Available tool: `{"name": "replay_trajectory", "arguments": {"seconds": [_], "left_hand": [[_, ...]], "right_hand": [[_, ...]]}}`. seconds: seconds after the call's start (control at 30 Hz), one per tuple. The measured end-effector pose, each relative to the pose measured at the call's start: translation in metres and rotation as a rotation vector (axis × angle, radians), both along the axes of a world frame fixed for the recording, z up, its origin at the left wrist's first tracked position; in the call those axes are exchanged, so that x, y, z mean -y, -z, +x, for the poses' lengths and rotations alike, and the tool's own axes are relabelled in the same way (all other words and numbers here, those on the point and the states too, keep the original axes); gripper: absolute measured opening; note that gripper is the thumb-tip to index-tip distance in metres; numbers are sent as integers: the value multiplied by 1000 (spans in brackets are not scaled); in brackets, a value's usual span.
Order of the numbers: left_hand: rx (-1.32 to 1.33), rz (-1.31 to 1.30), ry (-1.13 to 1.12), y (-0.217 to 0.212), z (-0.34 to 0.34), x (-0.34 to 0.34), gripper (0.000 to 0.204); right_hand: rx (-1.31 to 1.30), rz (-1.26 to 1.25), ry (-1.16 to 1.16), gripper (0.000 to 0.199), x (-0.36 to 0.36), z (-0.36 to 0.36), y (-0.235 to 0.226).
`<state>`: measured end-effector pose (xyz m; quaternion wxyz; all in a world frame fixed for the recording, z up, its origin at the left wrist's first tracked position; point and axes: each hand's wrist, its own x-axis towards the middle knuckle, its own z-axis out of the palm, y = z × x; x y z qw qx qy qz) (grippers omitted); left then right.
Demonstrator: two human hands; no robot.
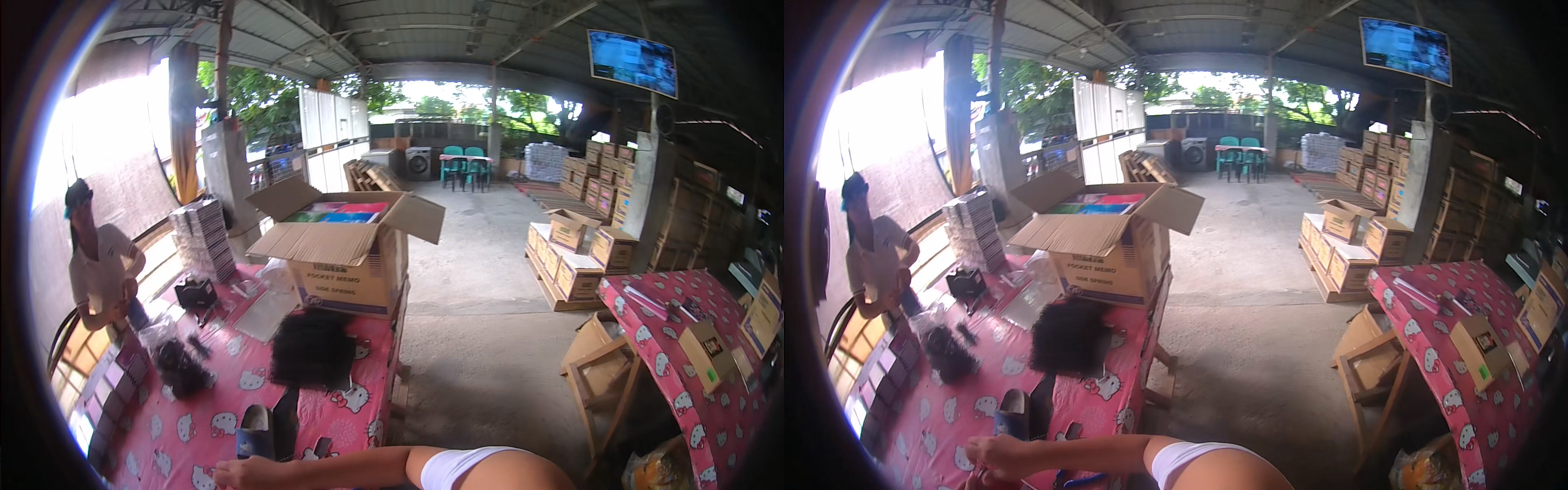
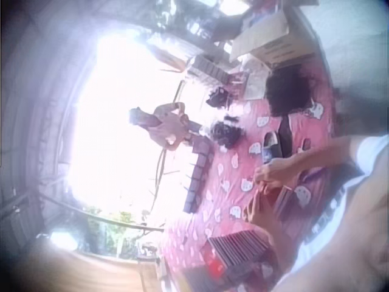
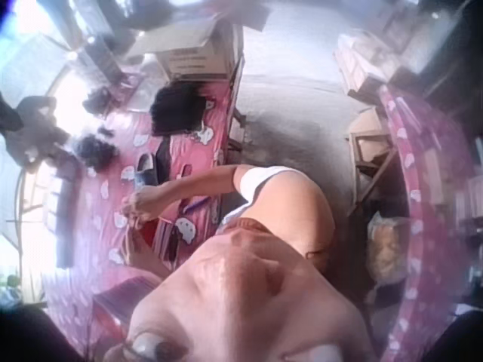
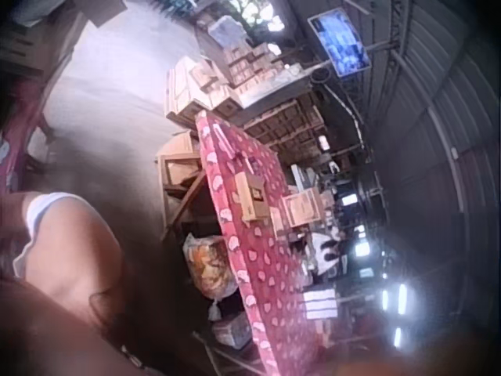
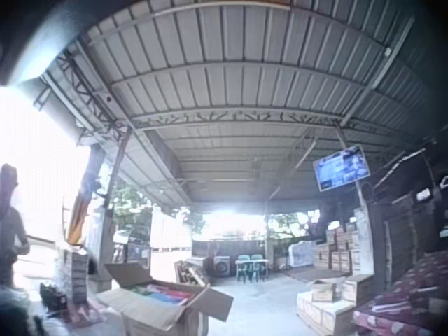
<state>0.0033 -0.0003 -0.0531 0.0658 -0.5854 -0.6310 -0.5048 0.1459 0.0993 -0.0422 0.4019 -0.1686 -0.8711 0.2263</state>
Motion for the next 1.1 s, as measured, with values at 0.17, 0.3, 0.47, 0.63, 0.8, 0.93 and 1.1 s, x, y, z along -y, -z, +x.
{"name": "replay_trajectory", "arguments": {"seconds": [0.17, 0.3, 0.47, 0.63, 0.8, 0.93, 1.1], "left_hand": [[71, -98, -14, -7, 3, 8, 23], [120, -162, -49, -11, 0, 15, 27], [189, -230, -78, -13, 1, 17, 32], [110, -206, -39, -8, -25, 28, 29], [57, -105, 33, -14, -3, 10, 26], [-211, -17, -33, -27, -12, 19, 34], [-104, -129, -43, -5, -7, -1, 40]], "right_hand": [[122, 136, -16, 30, -17, -9, 9], [13, 185, -42, 11, -10, -18, 10], [67, 61, -40, 27, -10, -20, 16], [60, -116, -6, 39, -75, 6, 20], [461, -153, -142, 54, -134, 68, 60], [523, 97, 105, 61, -130, 42, 63], [413, -10, 425, 57, -144, 48, 66]]}}
